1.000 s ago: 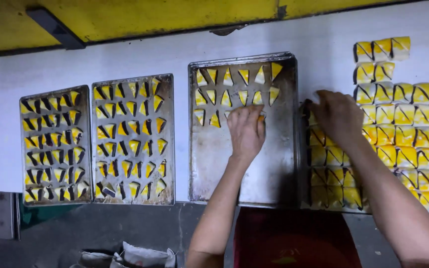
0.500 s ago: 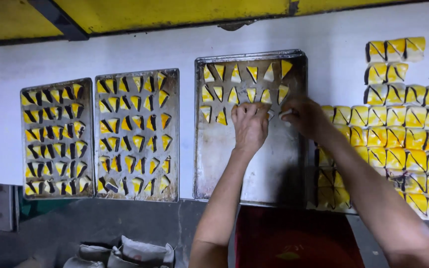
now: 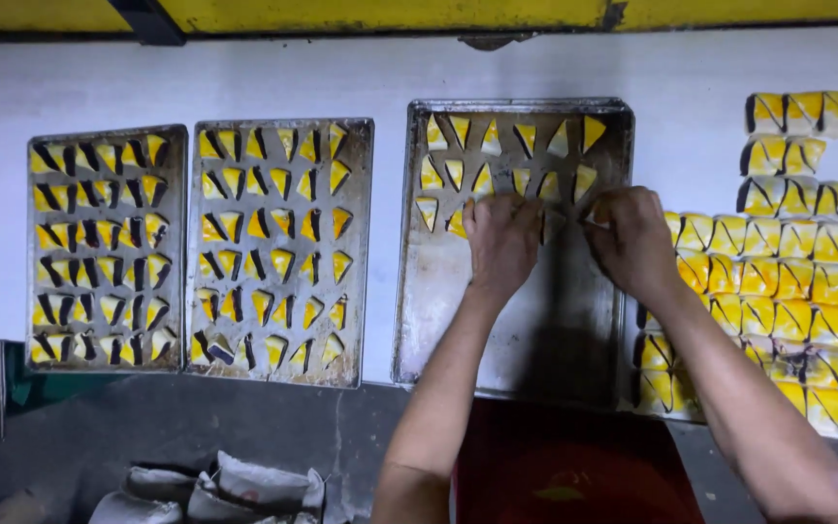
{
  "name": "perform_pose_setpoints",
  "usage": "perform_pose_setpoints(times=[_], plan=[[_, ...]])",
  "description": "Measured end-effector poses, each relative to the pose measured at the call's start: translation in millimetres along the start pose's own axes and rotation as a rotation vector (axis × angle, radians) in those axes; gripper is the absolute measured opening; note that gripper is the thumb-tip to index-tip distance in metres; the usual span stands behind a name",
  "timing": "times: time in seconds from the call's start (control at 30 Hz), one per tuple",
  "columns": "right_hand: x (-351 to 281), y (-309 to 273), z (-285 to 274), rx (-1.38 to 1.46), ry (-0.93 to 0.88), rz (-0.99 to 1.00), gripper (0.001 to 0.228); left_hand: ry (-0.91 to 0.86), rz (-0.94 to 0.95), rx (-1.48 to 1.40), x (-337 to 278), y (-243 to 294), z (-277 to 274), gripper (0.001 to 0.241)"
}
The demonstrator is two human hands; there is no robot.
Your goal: The person repeatedly picks up small triangular pastries from a tray and places them into a metal mold on the table. The hands work continuously to fill the mold with the pastries.
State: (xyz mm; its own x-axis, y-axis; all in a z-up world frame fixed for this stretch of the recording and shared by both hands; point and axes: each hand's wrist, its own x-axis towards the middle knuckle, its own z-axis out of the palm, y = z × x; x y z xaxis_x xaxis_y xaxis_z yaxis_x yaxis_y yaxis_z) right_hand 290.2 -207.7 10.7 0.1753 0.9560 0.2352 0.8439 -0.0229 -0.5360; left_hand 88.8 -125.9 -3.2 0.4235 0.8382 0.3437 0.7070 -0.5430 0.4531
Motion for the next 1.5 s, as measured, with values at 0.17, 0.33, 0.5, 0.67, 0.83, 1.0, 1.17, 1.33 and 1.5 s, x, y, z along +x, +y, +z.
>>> perform_pose_setpoints(times=[0.17,0.33,0.5,0.67,0.83,1.0,1.17,1.33,1.5], plan=[[-21.4,-8.6,-10.5,-0.04,0.006,-0.209,0.013,0.038,0.061,-0.066,13.8,15.8,-26.4,0.022],[-42.9,4.5,-19.4,0.107,0.161,-0.053,0.013,0.081,0.212,-0.123,14.6,38.5,6.8,0.017],[-70.6,10.0,-44.0,0.095,0.092,-0.045,0.01,0.048,0.238,-0.081,14.5,46.9,31.0,0.021],[-78.8,68.5,-109.1,0.003,0.128,0.214,0.006,-0.098,0.345,-0.285,35.3,115.4,26.4,0.022],[-67.5,151.6,-111.0,-0.06,0.029,0.24,0.038,-0.484,0.368,-0.4,64.8,196.4,78.4,0.017],[-71.1,191.8,-85.7,-0.148,-0.111,0.466,0.031,-0.693,0.3,-0.186,58.9,205.5,134.9,0.038],[-33.8,104.1,-133.2,-0.164,-0.29,0.448,0.052,-0.676,0.271,-0.262,63.1,188.5,89.6,0.048],[-29.2,115.7,-86.1,-0.365,-0.338,0.099,0.056,-0.663,0.273,0.177,58.9,151.0,94.9,0.03],[-17.4,81.7,-117.1,-0.224,-0.524,0.228,0.06,-0.768,0.28,0.045,40.2,136.4,73.6,0.072]])
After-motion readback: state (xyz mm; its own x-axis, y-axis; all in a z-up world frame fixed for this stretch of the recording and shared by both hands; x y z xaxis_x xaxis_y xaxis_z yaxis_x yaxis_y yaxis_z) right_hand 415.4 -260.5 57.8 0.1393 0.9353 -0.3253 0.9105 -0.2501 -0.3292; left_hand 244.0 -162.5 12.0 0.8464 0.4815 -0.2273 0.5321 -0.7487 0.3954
